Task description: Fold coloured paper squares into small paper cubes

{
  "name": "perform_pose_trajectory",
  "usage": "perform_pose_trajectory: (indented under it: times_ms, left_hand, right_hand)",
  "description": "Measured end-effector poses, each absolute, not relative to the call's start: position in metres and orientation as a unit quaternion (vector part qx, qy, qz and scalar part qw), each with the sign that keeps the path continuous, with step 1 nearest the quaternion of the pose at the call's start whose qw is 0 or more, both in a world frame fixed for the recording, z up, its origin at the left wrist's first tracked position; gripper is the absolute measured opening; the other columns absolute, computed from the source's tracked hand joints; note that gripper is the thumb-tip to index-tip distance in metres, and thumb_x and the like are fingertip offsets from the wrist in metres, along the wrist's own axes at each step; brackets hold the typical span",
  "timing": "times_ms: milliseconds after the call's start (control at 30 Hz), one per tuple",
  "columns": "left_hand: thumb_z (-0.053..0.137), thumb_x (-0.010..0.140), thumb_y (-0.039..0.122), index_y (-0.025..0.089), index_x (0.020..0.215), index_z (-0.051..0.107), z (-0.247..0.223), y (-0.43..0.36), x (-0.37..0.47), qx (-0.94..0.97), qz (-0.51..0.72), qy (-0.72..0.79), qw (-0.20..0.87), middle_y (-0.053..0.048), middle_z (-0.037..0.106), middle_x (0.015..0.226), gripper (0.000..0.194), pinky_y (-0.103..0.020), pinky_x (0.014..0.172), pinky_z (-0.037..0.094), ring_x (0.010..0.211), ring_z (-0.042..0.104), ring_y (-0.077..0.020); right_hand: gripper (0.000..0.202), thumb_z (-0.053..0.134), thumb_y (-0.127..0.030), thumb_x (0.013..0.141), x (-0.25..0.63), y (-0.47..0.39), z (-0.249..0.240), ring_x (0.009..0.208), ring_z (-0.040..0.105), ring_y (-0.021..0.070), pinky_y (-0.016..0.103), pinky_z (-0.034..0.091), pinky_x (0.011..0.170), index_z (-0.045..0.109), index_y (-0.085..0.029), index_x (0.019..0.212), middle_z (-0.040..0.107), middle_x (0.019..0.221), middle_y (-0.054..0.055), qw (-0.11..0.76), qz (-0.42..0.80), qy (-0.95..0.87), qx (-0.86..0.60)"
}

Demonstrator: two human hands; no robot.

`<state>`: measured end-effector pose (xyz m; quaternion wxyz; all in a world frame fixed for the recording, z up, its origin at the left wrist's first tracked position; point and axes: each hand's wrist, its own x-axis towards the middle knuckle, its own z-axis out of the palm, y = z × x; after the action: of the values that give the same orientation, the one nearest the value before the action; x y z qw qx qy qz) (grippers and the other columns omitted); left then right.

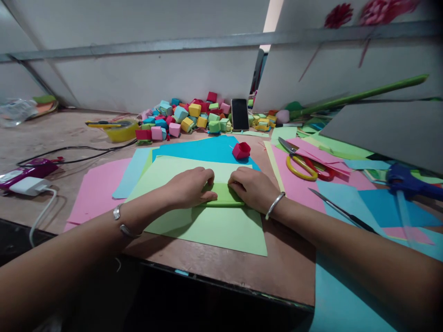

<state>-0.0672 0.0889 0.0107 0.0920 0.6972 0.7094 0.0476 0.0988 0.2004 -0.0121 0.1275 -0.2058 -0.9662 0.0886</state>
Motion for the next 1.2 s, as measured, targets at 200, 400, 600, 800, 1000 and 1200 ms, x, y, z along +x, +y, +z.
perform_pose_trajectory:
  times_ms: [200,400,600,800,1000,1200]
  left_hand:
    - [0.061,0.079,0.049,0.020,0.096,0.053,0.011,0.088,-0.069,0.706,0.038,0.700,0.099,-0.008,0.060,0.096,0.035,-0.029,0.061,0.036,0.077,0.053,-0.0204]
    - [0.062,0.076,0.057,0.019,0.098,0.052,0.014,0.085,-0.068,0.713,0.032,0.693,0.107,-0.009,0.059,0.096,0.045,-0.029,0.061,0.037,0.078,0.052,-0.0212]
    - [0.060,0.075,0.059,0.020,0.099,0.051,0.017,0.089,-0.068,0.714,0.007,0.690,0.118,-0.010,0.059,0.099,0.047,-0.030,0.063,0.037,0.080,0.052,-0.0221]
    - [0.067,0.063,0.065,0.020,0.097,0.051,0.022,0.096,-0.070,0.722,-0.018,0.677,0.140,-0.010,0.059,0.099,0.059,-0.030,0.062,0.037,0.080,0.053,-0.0233]
    - [0.057,0.074,0.065,0.019,0.099,0.051,0.023,0.095,-0.078,0.742,0.010,0.649,0.168,-0.010,0.059,0.098,0.052,-0.029,0.064,0.037,0.079,0.052,-0.0210]
    - [0.058,0.079,0.046,0.019,0.097,0.052,0.019,0.098,-0.083,0.750,0.019,0.641,0.159,-0.009,0.060,0.097,0.032,-0.028,0.063,0.035,0.078,0.051,-0.0192]
  right_hand:
    - [0.019,0.048,-0.012,0.087,0.099,0.201,-0.012,0.078,0.053,0.0173,0.027,0.034,0.067,0.064,-0.016,0.077,0.061,0.082,0.006,0.131,0.093,-0.965,-0.207]
    - [0.019,0.049,-0.011,0.087,0.099,0.201,-0.013,0.078,0.054,0.0177,0.027,0.035,0.067,0.064,-0.016,0.076,0.062,0.082,0.007,0.133,0.095,-0.964,-0.209]
    - [0.019,0.049,-0.011,0.086,0.098,0.201,-0.013,0.078,0.054,0.0183,0.027,0.035,0.067,0.064,-0.016,0.076,0.062,0.082,0.007,0.136,0.096,-0.964,-0.207]
    - [0.018,0.050,-0.011,0.086,0.098,0.202,-0.013,0.079,0.054,0.0185,0.028,0.036,0.068,0.065,-0.015,0.077,0.063,0.083,0.007,0.134,0.093,-0.965,-0.207]
    - [0.019,0.050,-0.011,0.087,0.098,0.201,-0.013,0.080,0.055,0.0180,0.027,0.036,0.069,0.065,-0.015,0.078,0.063,0.083,0.007,0.131,0.089,-0.965,-0.208]
    - [0.018,0.051,-0.010,0.086,0.099,0.199,-0.013,0.078,0.055,0.0169,0.027,0.037,0.068,0.066,-0.014,0.078,0.063,0.082,0.007,0.134,0.087,-0.964,-0.213]
